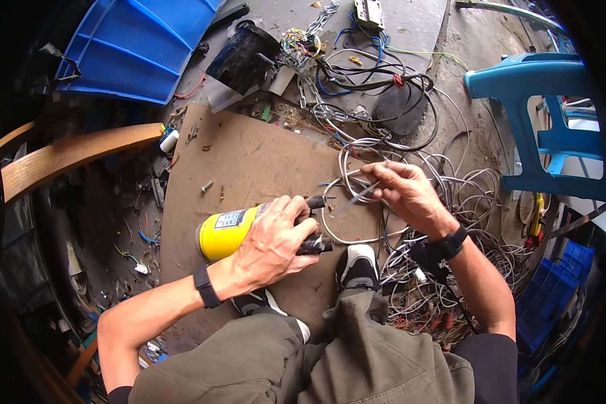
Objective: Repairing a mechanical component using hand tools in a workshop environment.
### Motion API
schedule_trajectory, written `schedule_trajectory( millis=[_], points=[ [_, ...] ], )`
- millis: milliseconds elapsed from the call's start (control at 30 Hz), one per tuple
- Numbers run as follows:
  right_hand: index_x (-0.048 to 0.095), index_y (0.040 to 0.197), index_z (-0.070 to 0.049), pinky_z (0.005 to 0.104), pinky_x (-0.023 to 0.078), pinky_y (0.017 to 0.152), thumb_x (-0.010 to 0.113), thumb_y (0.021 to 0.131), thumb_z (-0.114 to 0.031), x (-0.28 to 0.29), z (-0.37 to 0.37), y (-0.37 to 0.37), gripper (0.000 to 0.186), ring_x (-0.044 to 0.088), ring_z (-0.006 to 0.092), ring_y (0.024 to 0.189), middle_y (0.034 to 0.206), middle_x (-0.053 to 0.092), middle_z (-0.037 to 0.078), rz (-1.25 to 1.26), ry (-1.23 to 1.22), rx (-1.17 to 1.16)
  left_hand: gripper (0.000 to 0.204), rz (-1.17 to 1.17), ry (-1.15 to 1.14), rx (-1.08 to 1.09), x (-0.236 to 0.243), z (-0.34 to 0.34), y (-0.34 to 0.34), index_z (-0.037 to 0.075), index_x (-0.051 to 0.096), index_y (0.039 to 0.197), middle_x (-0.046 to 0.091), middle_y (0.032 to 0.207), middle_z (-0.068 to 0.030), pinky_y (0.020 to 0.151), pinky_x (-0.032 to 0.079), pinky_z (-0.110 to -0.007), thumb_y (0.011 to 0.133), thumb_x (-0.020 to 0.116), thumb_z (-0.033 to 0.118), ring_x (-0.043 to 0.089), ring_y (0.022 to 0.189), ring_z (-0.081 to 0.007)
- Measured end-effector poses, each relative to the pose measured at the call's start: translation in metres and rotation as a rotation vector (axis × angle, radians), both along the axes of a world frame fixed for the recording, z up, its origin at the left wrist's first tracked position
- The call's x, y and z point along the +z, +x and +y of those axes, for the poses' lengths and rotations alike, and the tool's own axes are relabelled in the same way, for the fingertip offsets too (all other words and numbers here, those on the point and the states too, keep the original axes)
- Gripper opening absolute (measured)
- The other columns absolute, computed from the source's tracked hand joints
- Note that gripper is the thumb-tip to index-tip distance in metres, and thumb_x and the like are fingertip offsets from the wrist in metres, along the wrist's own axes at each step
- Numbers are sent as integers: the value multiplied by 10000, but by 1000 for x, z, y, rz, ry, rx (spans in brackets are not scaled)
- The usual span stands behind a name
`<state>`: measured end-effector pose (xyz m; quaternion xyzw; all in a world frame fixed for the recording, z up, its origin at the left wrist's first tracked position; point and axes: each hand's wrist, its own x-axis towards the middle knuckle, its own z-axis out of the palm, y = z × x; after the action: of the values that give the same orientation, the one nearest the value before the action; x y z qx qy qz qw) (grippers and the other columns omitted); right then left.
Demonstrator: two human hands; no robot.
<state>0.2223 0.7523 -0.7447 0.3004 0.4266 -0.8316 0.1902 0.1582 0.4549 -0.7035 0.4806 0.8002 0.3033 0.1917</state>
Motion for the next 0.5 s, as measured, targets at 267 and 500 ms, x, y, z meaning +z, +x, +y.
schedule_trajectory(
  millis=[267,500],
  points=[
    [682,1173,11,266,554,688,523,1143,-301,13,-20,-36,351,572,74,707,788,596,-9,171,97,345,453,-189,-51,52,61,-53,-31,58,676,994,594,1025,-128,894,518,-482,652,929,212,607,1001,-350],
    [607,1332,76,268,443,660,732,881,-721,46,-121,-99,924,533,89,767,858,599,23,67,229,954,439,-110,-28,50,96,-123,-48,92,714,1022,629,987,-95,851,563,-430,648,916,202,650,929,-320]
  ],
)
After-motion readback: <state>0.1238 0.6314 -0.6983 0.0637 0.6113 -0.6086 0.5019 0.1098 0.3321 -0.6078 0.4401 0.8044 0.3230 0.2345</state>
